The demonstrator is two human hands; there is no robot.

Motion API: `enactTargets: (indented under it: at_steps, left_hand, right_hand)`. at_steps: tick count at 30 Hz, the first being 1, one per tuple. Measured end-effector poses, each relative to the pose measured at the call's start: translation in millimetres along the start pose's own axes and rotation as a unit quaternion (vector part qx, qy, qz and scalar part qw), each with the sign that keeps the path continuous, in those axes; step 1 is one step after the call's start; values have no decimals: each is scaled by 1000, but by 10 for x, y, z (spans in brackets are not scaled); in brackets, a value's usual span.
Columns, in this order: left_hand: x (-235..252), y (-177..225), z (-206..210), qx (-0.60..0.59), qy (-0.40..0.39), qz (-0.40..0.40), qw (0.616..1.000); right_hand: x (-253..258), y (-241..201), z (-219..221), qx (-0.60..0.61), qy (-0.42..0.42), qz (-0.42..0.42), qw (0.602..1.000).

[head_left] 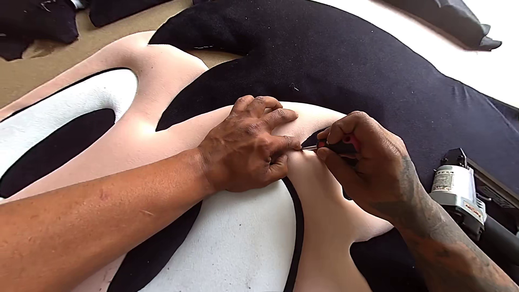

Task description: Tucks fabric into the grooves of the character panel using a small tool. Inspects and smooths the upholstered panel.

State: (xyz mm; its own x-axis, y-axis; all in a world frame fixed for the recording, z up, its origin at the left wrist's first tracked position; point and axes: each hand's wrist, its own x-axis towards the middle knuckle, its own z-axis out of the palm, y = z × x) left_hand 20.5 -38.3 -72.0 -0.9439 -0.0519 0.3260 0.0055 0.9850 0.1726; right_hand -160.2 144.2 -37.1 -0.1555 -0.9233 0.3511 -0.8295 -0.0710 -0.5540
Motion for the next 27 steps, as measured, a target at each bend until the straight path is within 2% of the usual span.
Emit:
enactTargets:
  at_steps: [7, 12, 15, 18, 22, 24, 27]
  left_hand:
    - [7, 16, -13, -7, 1, -6, 1000]
    - [10, 12, 11, -6, 11, -5, 1000]
    - [15, 18, 9, -1, 8, -5, 1000]
    - [-18, -2, 31, -5, 13, -7, 1000]
    - [-7, 5, 31, -8, 15, -6, 1000]
    - [-10, 3, 30, -9, 15, -7, 1000]
    - [1, 1, 32, -12, 16, -10, 1000]
  right_hand:
    - [80, -126, 21, -116, -22, -36, 992]
    - [83, -192, 35, -120, -28, -33, 992]
    - [60, -117, -176, -5, -35, 13, 999]
    - [49, 12, -257, 126, -1, 53, 991]
    - [103, 246, -132, 324, 63, 92, 939]
    - [166, 304, -72, 372, 61, 73, 923]
    - [241, 290, 20, 353, 21, 42, 935]
